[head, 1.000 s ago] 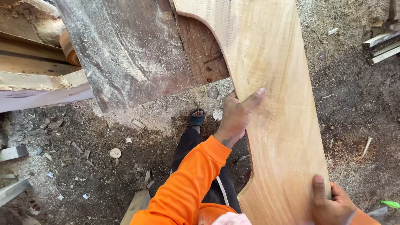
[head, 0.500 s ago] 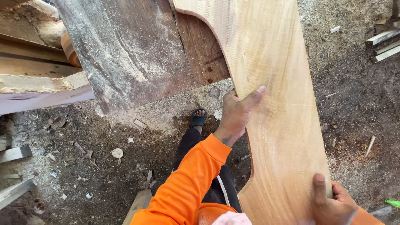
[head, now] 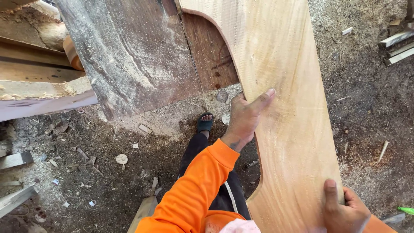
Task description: Cutting a curved shape from a wooden board using a band saw.
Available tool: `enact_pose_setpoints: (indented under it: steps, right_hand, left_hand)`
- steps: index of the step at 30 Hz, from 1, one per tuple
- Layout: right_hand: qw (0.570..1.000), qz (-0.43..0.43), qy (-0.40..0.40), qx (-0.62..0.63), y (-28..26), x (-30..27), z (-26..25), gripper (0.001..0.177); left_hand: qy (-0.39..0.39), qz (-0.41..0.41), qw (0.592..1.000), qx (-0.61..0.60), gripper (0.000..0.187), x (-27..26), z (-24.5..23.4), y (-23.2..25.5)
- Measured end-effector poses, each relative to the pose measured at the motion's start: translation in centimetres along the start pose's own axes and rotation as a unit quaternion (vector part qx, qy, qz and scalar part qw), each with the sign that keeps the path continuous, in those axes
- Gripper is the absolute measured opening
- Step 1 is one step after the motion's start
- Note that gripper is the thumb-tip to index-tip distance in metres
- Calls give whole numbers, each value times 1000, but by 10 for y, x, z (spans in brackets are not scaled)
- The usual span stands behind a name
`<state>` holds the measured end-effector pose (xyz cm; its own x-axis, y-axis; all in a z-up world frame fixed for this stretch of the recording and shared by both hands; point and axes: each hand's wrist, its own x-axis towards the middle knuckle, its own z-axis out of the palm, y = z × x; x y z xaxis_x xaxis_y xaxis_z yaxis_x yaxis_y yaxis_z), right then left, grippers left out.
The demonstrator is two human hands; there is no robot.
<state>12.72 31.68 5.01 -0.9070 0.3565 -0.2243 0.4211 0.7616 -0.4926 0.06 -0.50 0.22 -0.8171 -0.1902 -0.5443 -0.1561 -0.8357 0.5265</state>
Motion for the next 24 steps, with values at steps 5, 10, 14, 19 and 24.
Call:
enact_pose_setpoints:
  steps: [5,10,14,19,24]
  right_hand:
    - [1000,-4,2,-14,-5,-1,-1,42]
    - [1000,-2,-1,-13,-2,0,0,43]
    - [1000,-7,7,-3,-4,0,1,42]
    - [1000,-13,1,-1,1,0,1,43]
    - [1000,-17,7,-2,-3,-1,0,41]
  left_hand:
    - [-6,11,1000,3,35,0,1,0]
    - [-1,11,1000,9,34,1,0,1]
    - [-4,19,1000,5,32,0,0,1]
    - [1,18,1000,0,32,1,0,1]
    - [-4,9,1000,0,31,0,0,2]
